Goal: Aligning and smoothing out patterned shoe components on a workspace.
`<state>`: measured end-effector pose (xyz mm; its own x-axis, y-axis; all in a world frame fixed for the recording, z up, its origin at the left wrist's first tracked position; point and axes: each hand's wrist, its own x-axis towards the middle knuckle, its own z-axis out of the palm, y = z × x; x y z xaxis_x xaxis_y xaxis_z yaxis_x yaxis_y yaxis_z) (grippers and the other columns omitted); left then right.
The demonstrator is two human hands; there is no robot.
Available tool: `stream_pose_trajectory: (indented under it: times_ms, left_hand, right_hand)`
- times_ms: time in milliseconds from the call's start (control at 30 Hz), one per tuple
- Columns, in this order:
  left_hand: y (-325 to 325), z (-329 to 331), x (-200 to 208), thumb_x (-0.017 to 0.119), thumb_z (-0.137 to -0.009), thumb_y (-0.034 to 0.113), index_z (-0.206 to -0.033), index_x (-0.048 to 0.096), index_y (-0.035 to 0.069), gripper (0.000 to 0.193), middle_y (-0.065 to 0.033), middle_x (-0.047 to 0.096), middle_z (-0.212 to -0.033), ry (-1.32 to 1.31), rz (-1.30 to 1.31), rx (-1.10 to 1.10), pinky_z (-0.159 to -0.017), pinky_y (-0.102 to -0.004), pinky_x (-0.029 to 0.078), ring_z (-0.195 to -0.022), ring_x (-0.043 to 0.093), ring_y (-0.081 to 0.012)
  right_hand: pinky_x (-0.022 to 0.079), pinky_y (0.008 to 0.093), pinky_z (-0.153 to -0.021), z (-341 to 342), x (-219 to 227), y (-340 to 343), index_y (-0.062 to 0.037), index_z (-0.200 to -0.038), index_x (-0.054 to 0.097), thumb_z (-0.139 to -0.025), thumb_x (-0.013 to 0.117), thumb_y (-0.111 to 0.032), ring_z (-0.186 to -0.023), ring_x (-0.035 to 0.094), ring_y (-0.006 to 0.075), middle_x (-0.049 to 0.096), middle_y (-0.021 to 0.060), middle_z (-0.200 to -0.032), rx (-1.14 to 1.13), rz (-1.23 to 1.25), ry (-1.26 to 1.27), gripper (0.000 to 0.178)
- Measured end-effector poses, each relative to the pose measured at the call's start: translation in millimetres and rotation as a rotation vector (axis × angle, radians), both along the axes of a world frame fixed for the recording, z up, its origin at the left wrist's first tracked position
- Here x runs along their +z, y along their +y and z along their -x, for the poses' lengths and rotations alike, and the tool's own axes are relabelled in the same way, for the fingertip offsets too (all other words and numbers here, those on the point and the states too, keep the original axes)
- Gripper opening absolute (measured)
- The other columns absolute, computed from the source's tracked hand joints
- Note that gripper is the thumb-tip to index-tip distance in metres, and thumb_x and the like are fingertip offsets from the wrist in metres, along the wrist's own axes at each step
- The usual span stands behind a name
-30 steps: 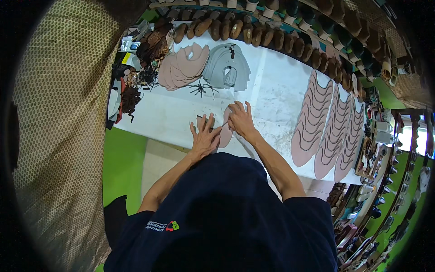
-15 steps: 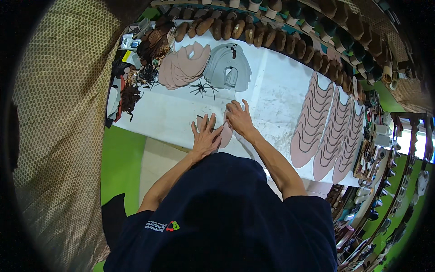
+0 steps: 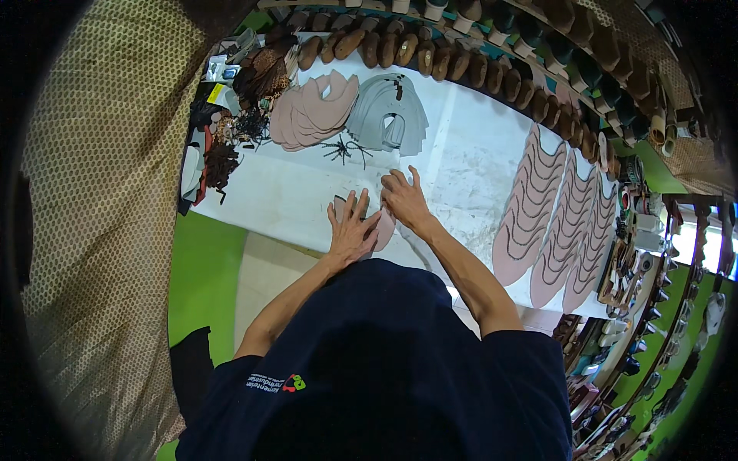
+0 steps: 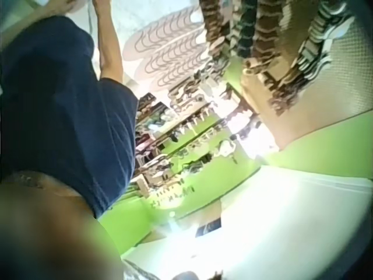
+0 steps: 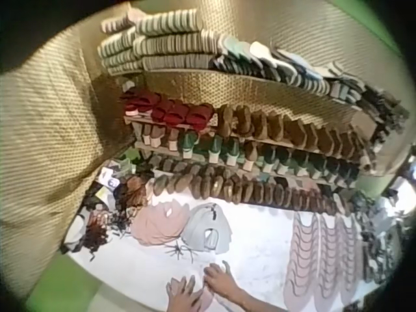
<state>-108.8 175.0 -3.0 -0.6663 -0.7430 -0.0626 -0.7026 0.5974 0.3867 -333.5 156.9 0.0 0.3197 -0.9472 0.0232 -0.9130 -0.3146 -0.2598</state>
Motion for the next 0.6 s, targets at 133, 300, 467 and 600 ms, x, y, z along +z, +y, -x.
stream_pose_trajectory:
  times_ms: [133,300,467,600]
  left_hand:
    - [-1.1,-1.8,-2.3,0.072,-0.093,0.036,-0.140,0.067,0.028,0.047,-0.0115,0.017,-0.179,0.023,0.036,-0.010,-0.116,-0.0818,0.010,-0.163,0.012,-0.0398]
    - [0.8,-1.4,-4.7,0.072,-0.093,0.035,-0.140,0.067,0.028,0.048,-0.0117,0.017,-0.179,0.018,0.061,-0.013,-0.116,-0.0817,0.011,-0.163,0.012,-0.0395]
    - [-0.4,0.7,-0.2,0.069,-0.094,0.038,-0.143,0.066,0.029,0.050,-0.0111,0.016,-0.180,0.022,0.043,0.012,-0.115,-0.0822,0.010,-0.164,0.011,-0.0390]
    - [-3.2,0.2,0.3,0.068,-0.094,0.039,-0.144,0.066,0.029,0.051,-0.0107,0.015,-0.180,-0.010,0.028,-0.004,-0.115,-0.0829,0.009,-0.164,0.011,-0.0387]
  right_hand:
    - [0.020,0.0667,-0.124,0.1,-1.8,-2.0,-0.0149,-0.099,0.075,-0.091,0.075,-0.024,-0.145,0.046,0.0271,0.062,0.0008,-0.135,0.033,0.011,0.022,0.013]
    - [0.019,0.0654,-0.126,-1.0,-0.2,-3.3,-0.0132,-0.094,0.077,-0.091,0.070,-0.020,-0.142,0.049,0.0247,0.064,0.0008,-0.128,0.059,0.038,-0.017,0.010]
    - [0.018,0.0650,-0.126,-0.2,-2.1,-3.5,-0.0136,-0.094,0.077,-0.090,0.070,-0.020,-0.141,0.050,0.0241,0.065,0.0009,-0.125,0.067,0.059,-0.020,0.010]
    - [0.018,0.0657,-0.126,0.0,-3.2,-4.5,-0.0150,-0.095,0.075,-0.091,0.070,-0.021,-0.142,0.049,0.0237,0.064,0.0009,-0.127,0.092,0.045,0.017,0.009]
